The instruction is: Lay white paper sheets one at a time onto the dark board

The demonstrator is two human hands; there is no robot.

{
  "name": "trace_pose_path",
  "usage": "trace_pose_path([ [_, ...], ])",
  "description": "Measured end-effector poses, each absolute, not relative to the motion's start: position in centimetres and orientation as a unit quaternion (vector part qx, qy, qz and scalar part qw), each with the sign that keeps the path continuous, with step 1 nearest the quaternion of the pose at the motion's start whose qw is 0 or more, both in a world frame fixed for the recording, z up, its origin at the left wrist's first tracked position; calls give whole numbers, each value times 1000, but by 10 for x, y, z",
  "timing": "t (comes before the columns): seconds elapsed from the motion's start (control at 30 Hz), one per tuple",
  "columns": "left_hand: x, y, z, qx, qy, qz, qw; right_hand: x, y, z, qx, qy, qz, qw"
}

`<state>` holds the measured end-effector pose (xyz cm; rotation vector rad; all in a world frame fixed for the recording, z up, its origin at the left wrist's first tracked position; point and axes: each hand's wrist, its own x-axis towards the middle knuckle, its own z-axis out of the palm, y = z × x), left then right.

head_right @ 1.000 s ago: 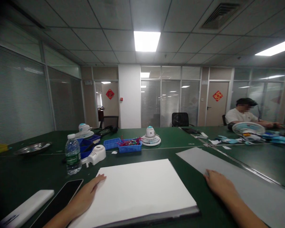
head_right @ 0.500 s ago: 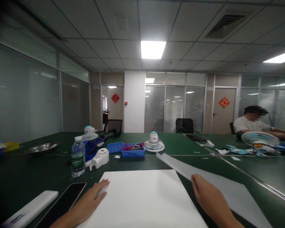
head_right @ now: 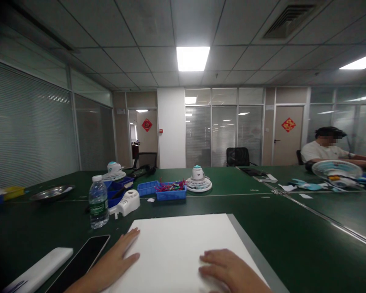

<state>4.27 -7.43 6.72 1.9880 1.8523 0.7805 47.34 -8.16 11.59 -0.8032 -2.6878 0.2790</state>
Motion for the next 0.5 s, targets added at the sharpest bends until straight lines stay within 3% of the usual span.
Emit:
trace_pose_path([
  [0.23, 41, -66, 60, 696, 646, 273, 153, 554, -12, 87, -563, -789, 72, 236],
  [0.5, 43, -69, 67, 712, 651, 233, 119, 560, -1, 68, -534, -785, 195, 248],
])
